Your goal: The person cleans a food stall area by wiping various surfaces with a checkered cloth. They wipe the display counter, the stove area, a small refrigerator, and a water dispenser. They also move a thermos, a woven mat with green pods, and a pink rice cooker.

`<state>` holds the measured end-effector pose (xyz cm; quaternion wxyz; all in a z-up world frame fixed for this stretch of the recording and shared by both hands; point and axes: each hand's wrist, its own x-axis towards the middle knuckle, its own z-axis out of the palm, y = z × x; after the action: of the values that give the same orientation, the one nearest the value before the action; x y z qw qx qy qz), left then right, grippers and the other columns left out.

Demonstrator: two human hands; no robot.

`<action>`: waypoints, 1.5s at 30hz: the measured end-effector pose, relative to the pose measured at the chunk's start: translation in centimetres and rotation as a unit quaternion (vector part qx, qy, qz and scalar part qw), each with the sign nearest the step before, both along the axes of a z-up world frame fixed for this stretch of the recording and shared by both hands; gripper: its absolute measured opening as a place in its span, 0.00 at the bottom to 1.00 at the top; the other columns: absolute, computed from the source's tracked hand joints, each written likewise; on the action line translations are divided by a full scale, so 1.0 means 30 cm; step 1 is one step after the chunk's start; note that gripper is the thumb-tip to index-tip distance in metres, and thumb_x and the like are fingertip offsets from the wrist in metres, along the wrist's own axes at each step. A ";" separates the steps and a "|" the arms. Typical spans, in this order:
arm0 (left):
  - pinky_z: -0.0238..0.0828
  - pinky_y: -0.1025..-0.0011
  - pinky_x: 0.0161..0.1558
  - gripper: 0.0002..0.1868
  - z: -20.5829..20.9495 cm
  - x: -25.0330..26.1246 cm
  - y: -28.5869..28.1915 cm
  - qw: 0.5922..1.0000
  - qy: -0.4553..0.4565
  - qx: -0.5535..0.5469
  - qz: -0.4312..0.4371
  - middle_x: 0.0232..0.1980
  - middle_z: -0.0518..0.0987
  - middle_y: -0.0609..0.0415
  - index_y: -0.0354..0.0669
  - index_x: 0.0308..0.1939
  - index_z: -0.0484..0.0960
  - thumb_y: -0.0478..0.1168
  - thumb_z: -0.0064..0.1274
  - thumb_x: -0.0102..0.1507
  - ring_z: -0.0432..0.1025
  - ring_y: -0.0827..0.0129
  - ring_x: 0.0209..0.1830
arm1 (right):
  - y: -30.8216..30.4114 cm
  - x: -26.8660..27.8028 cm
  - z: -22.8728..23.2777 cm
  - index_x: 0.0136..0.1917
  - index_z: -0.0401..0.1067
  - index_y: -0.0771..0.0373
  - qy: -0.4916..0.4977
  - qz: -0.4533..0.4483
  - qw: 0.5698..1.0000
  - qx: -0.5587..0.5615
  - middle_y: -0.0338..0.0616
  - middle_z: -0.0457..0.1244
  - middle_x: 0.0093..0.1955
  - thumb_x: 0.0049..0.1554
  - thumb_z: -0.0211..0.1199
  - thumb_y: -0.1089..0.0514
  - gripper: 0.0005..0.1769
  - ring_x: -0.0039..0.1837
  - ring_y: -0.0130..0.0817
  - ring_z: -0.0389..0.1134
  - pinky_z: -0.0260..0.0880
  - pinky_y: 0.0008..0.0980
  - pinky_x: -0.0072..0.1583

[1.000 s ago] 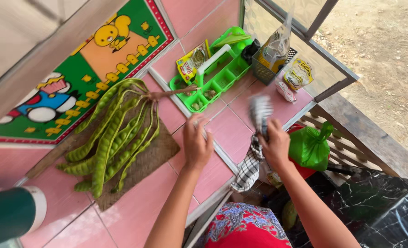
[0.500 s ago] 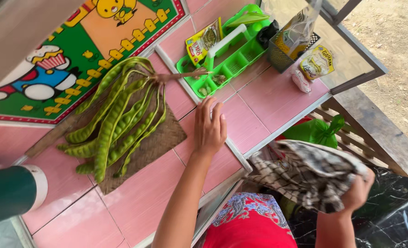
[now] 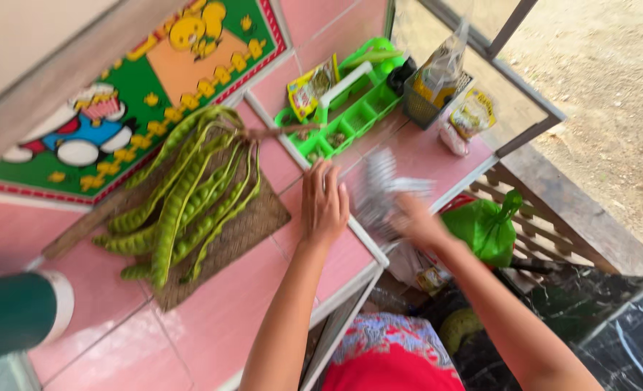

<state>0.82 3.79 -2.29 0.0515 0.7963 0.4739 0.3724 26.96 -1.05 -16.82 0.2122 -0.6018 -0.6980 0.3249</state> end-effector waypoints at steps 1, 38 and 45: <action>0.57 0.48 0.72 0.18 0.004 0.004 0.000 1.000 0.003 -0.002 0.003 0.65 0.69 0.36 0.31 0.60 0.71 0.36 0.45 0.68 0.62 0.41 0.70 | -0.008 -0.053 -0.032 0.77 0.59 0.54 -0.120 0.098 0.988 0.018 0.52 0.46 0.82 0.58 0.61 0.41 0.38 0.81 0.52 0.44 0.44 0.63 0.73; 0.56 0.43 0.70 0.16 0.020 0.008 0.020 0.996 0.065 -0.051 0.034 0.59 0.74 0.45 0.37 0.55 0.74 0.36 0.46 0.63 0.67 0.50 0.67 | 0.147 0.080 -0.201 0.75 0.63 0.69 -0.184 -0.163 0.955 0.165 0.60 0.49 0.79 0.51 0.57 0.57 0.38 0.80 0.56 0.45 0.46 0.60 0.74; 0.56 0.43 0.70 0.16 0.025 0.013 0.016 0.997 0.065 -0.037 0.035 0.59 0.74 0.44 0.36 0.54 0.75 0.35 0.47 0.62 0.67 0.50 0.66 | 0.005 0.133 -0.174 0.69 0.66 0.57 -0.092 -0.196 0.965 0.149 0.54 0.57 0.75 0.57 0.68 0.47 0.30 0.76 0.50 0.55 0.56 0.50 0.71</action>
<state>1.20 4.27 -1.54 0.0369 0.7991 0.5173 0.3040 30.95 -0.90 -22.05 0.2942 -0.7157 -0.6233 0.1124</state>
